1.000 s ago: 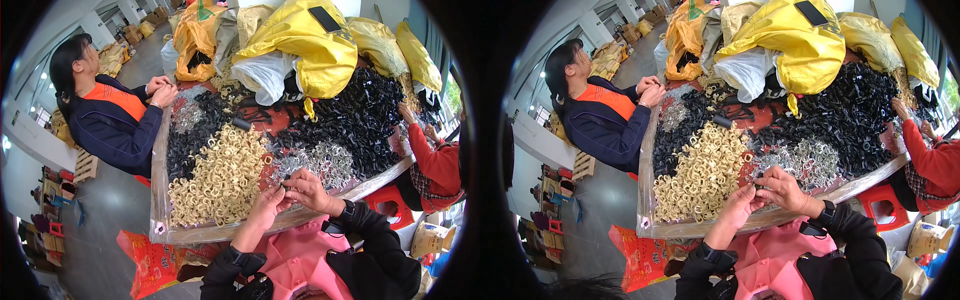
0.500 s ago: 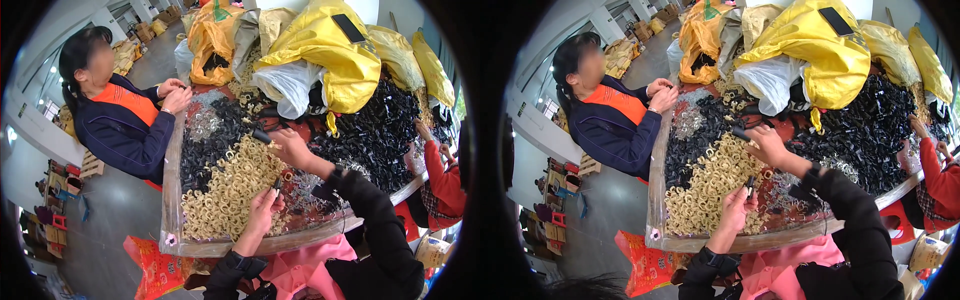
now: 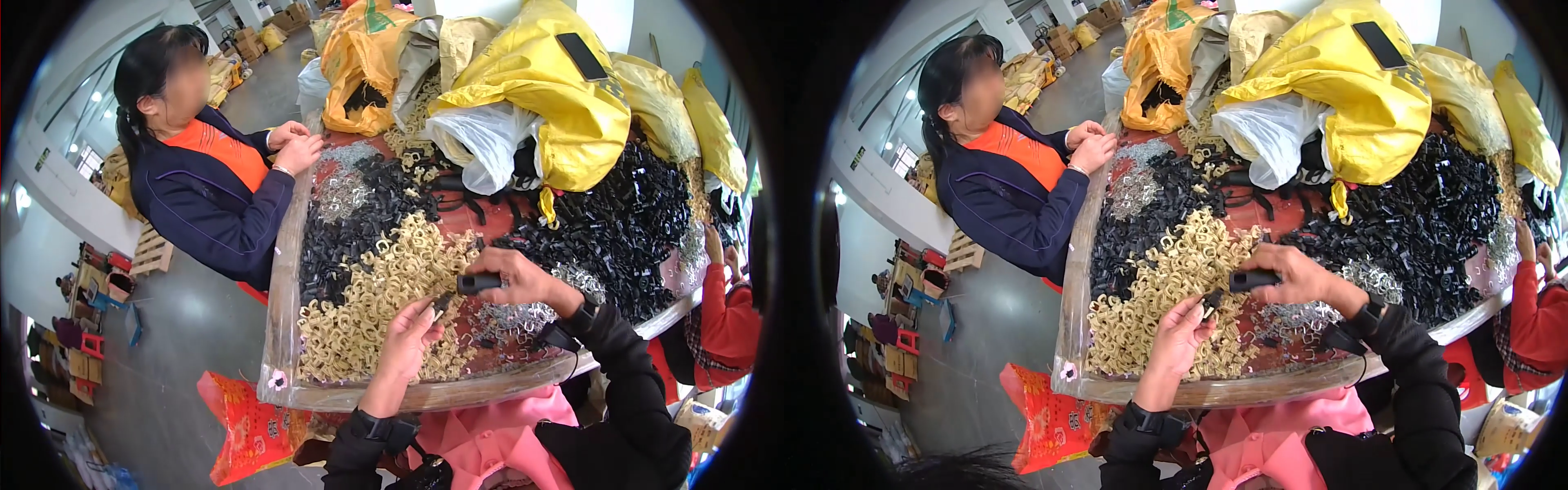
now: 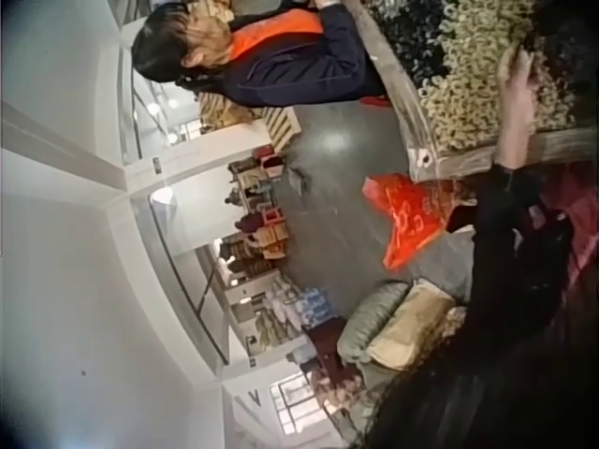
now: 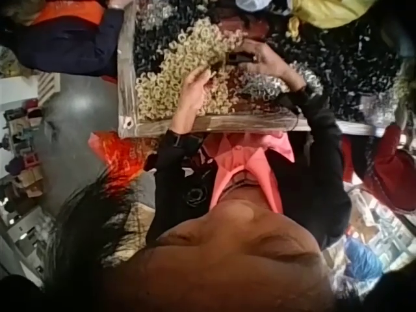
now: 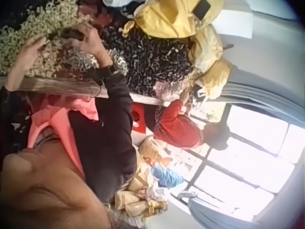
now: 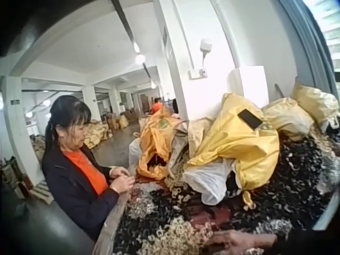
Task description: The person picks up a black plastic component and a metal clip by hand, then presses the clip into the component. They repeat this process, assembling several units and placing the finished pieces back onto the work table.
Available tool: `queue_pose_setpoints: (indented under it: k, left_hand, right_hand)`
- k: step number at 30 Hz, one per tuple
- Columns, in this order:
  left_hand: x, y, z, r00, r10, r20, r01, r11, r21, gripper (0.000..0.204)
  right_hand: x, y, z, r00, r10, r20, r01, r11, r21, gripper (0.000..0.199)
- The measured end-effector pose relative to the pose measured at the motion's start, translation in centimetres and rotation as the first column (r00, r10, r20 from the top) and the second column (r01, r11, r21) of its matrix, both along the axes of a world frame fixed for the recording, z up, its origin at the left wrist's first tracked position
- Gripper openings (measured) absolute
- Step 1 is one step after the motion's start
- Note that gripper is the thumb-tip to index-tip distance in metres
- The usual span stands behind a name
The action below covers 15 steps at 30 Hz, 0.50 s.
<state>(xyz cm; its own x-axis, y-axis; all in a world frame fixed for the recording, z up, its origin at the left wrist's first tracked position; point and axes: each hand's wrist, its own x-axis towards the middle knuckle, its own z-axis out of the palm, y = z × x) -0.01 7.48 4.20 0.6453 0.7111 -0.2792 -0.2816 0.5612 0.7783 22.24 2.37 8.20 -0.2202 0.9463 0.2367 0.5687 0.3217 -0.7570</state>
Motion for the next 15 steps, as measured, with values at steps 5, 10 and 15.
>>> queue_pose_setpoints:
  k: [5, 10, 15]
  left_hand:
    - [0.1, -2.7, 1.5, 0.979, -0.205, -0.013, 0.205, 0.978, 0.026, 0.027]
    - [0.2, -5.5, 2.3, 0.976, -0.187, -0.11, 0.202, 0.967, 0.153, 0.027]
    - [0.5, -7.4, 2.2, 0.979, -0.152, -0.133, 0.182, 0.951, 0.249, 0.027]
  right_hand:
    - [-1.7, -4.7, 1.5, 0.996, 0.055, -0.067, -0.048, 0.994, 0.096, 0.037]
    - [-2.5, -8.0, 1.9, 0.997, 0.04, -0.066, -0.03, 0.988, 0.149, 0.039]
    - [-3.4, -10.4, 1.8, 0.995, -0.039, -0.095, 0.054, 0.986, 0.157, 0.04]
